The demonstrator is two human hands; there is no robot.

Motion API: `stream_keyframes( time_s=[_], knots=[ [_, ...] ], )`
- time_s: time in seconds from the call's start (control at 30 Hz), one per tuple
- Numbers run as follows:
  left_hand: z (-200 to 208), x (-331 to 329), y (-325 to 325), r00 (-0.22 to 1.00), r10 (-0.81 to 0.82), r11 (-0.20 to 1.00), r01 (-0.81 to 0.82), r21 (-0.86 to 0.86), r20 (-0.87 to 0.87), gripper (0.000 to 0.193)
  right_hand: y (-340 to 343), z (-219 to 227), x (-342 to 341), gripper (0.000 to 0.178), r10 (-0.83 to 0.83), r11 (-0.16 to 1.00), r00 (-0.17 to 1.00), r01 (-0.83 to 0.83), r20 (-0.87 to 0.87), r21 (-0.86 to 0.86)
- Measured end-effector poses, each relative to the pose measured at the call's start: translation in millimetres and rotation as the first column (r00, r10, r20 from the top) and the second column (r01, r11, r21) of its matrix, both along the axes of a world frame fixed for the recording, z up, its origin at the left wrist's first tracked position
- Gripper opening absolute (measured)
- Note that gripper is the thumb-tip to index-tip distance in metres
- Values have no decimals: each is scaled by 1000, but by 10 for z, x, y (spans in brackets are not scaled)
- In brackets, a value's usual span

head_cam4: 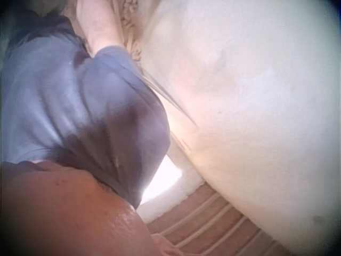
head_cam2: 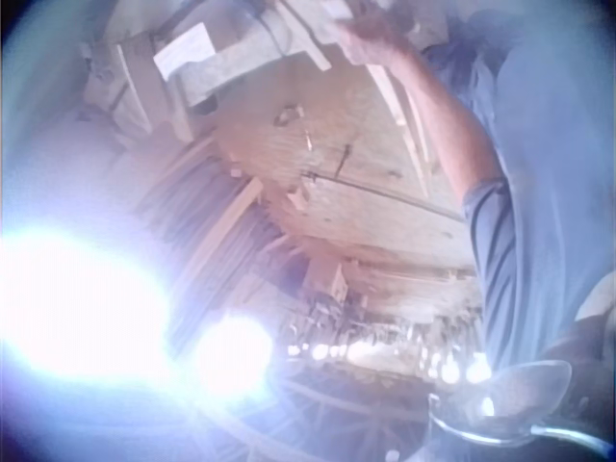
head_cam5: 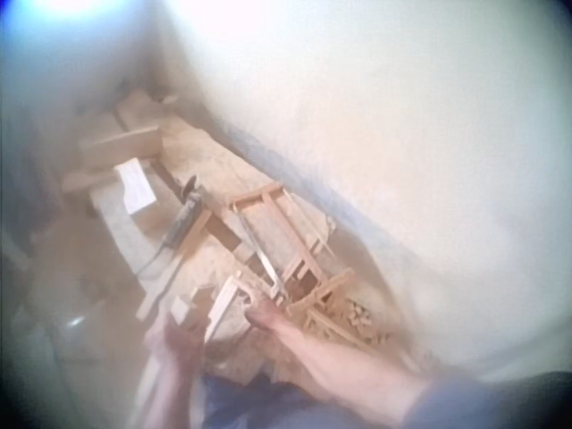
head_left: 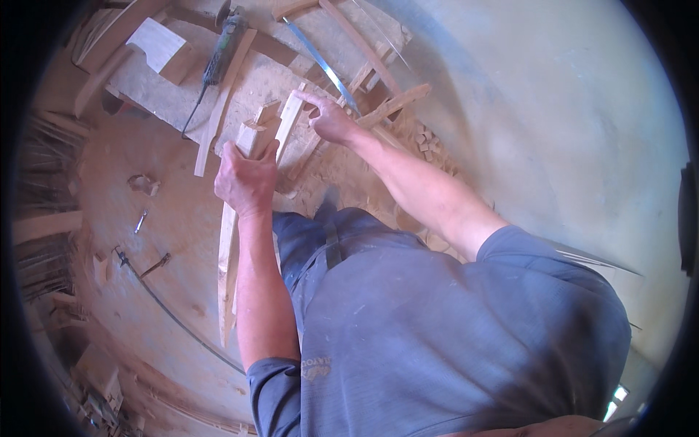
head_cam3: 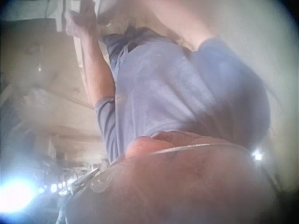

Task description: The person measures and marks a curved wooden piece using a metal square and pencil, then uses a bow saw to cut a thin wooden strip along a marked line. The person handles the wood and tools directly, repositioning the piece as needed.

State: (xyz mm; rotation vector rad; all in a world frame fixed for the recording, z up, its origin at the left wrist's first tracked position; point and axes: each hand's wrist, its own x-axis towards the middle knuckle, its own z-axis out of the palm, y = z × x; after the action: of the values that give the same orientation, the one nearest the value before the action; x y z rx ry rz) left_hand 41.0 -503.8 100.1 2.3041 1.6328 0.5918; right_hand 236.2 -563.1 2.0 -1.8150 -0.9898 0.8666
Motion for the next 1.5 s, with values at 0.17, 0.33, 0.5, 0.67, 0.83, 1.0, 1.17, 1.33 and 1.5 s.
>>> stream_keyframes(
  time_s=[0.17, 0.33, 0.5, 0.67, 0.83, 1.0, 1.17, 1.33, 1.5],
  knots=[
    [-38, -54, 48, 1000, -21, 998, 21, -59, -9, 56, 60, 95, 16, 71, -20, 996, 995, 11, -100, -88],
    [-9, -66, 88, 998, -64, 991, 64, -120, 8, 53, 43, 169, -73, 67, -108, 992, 991, 103, -73, -71],
    [-54, -180, 129, 985, -159, 966, 170, -195, 71, 45, -218, 131, -493, 48, -227, 964, 938, 179, -263, -196],
    [-136, -488, 160, 945, -220, 922, 282, -265, 242, 45, -257, 544, -1262, 51, -46, 990, 514, 139, -857, 30],
    [-597, -1420, -52, 931, -128, 896, 256, -363, 341, 44, -69, 552, -1419, 70, -29, 979, 171, 203, -985, 6],
    [-982, -2651, -273, 964, -17, 900, 130, -416, 266, 41, 233, 354, -1553, 64, -221, 876, 192, 471, -956, -108],
    [-1230, -3855, -632, 959, 170, 895, -54, -444, 226, 43, 292, 913, -2050, 66, 6, 961, 457, 245, -890, 132],
    [-1284, -4853, -965, 862, 431, 862, -306, -404, 267, 45, 598, 1335, -2575, 67, 410, 906, 377, -68, -830, 417],
    [-1289, -5420, -1116, 693, 673, 724, -548, -419, 259, 49, 1111, 1789, -2925, 68, 434, 901, 323, -150, -841, 408]
  ],
)
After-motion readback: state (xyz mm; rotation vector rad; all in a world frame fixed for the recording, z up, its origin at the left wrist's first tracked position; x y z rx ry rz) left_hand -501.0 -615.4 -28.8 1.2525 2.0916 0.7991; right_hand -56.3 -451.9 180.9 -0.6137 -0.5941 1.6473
